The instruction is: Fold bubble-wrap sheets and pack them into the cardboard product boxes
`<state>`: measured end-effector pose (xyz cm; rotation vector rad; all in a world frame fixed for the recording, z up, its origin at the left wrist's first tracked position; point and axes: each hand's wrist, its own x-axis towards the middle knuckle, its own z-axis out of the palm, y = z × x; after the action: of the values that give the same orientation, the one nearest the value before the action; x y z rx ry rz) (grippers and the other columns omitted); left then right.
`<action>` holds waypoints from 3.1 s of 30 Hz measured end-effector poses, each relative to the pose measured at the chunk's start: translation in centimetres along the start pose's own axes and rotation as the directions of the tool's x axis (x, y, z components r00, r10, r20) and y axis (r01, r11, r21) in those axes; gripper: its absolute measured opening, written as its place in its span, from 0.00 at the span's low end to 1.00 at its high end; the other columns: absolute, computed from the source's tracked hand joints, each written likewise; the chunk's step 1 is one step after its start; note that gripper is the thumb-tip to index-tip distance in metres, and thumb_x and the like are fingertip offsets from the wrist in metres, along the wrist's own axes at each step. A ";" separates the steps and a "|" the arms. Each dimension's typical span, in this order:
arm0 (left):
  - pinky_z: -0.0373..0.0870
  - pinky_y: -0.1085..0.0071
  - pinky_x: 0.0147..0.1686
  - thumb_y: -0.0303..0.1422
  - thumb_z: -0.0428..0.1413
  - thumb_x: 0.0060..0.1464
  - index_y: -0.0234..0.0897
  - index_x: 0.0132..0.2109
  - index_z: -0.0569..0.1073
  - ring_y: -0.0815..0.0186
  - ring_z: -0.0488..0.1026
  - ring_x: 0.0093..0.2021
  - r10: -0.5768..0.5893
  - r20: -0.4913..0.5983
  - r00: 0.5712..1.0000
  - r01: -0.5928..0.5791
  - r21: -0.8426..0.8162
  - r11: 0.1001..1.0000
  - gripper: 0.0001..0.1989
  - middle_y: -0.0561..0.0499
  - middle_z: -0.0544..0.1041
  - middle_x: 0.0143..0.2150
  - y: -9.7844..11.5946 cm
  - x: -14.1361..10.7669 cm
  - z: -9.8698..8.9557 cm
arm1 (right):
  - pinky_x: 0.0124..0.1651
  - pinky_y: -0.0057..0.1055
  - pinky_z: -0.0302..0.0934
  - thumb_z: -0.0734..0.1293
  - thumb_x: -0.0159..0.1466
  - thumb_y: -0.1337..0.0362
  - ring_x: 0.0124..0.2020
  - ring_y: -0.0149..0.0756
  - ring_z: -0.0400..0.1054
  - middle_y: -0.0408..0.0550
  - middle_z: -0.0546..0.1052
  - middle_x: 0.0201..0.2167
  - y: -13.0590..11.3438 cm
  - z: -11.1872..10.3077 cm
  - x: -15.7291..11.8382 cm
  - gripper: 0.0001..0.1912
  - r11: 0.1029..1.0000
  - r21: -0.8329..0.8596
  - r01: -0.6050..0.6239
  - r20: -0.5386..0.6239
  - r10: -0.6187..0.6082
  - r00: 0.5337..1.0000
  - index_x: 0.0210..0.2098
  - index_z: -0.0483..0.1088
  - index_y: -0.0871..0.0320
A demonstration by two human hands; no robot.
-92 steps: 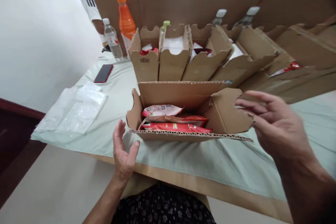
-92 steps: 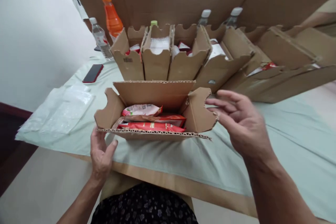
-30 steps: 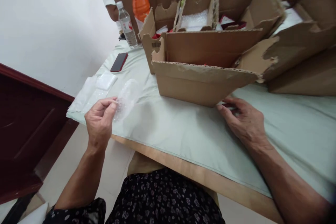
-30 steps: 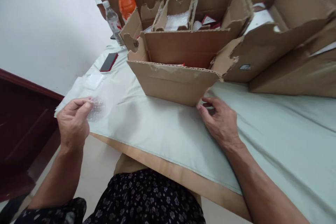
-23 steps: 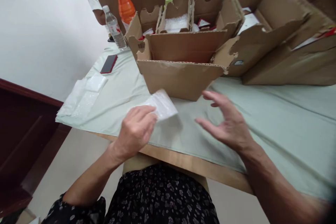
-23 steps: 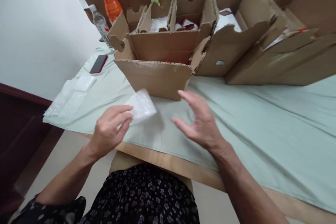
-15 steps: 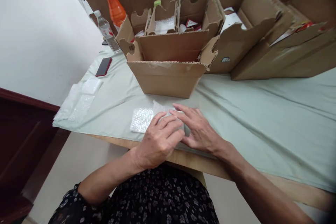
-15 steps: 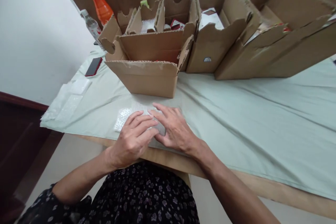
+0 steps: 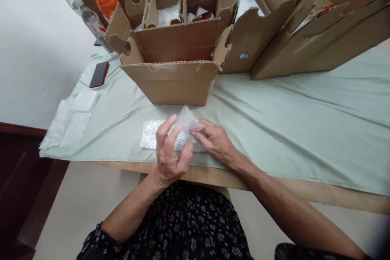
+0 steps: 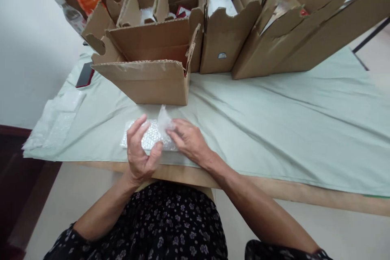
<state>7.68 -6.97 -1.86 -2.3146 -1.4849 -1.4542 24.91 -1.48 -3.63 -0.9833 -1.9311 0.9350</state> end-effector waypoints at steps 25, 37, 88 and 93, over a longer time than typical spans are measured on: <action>0.68 0.50 0.59 0.36 0.54 0.61 0.39 0.55 0.77 0.51 0.75 0.52 -0.398 0.163 0.903 0.318 0.369 0.873 0.17 0.43 0.80 0.48 -10.0 -0.5 -5.7 | 0.43 0.44 0.73 0.70 0.61 0.53 0.40 0.45 0.78 0.54 0.82 0.48 0.1 -8.3 -7.8 0.21 0.800 -0.252 -0.545 -0.641 0.283 0.713 0.50 0.77 0.55; 0.71 0.51 0.56 0.32 0.53 0.58 0.39 0.50 0.78 0.51 0.76 0.50 -0.456 0.146 0.878 0.381 0.362 0.851 0.15 0.44 0.81 0.45 -11.2 -1.1 -4.0 | 0.52 0.50 0.70 0.62 0.66 0.65 0.52 0.54 0.72 0.57 0.80 0.54 6.0 -8.3 1.2 0.20 0.670 -0.698 -0.252 -0.203 0.153 0.967 0.54 0.76 0.57; 0.71 0.62 0.40 0.36 0.52 0.57 0.38 0.65 0.73 0.61 0.74 0.32 -0.755 0.315 0.575 0.586 0.486 0.649 0.29 0.51 0.78 0.36 -9.6 0.0 -8.5 | 0.41 0.42 0.67 0.65 0.66 0.61 0.36 0.46 0.76 0.49 0.81 0.35 1.9 -7.7 -2.2 0.23 0.617 -0.624 -0.480 -0.201 0.466 0.862 0.60 0.75 0.57; 0.73 0.59 0.44 0.36 0.54 0.59 0.37 0.66 0.72 0.59 0.75 0.35 -0.723 0.288 0.628 0.522 0.534 0.665 0.28 0.49 0.78 0.37 -10.5 0.2 -8.8 | 0.44 0.43 0.68 0.66 0.67 0.59 0.34 0.42 0.75 0.49 0.81 0.35 2.2 -7.8 -4.2 0.19 0.700 -0.591 -0.401 -0.252 0.312 0.916 0.55 0.76 0.56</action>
<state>-5.91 -5.24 -1.25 -2.0282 -2.6604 -0.4598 34.02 -2.14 -3.29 -1.8251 -2.0085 0.3672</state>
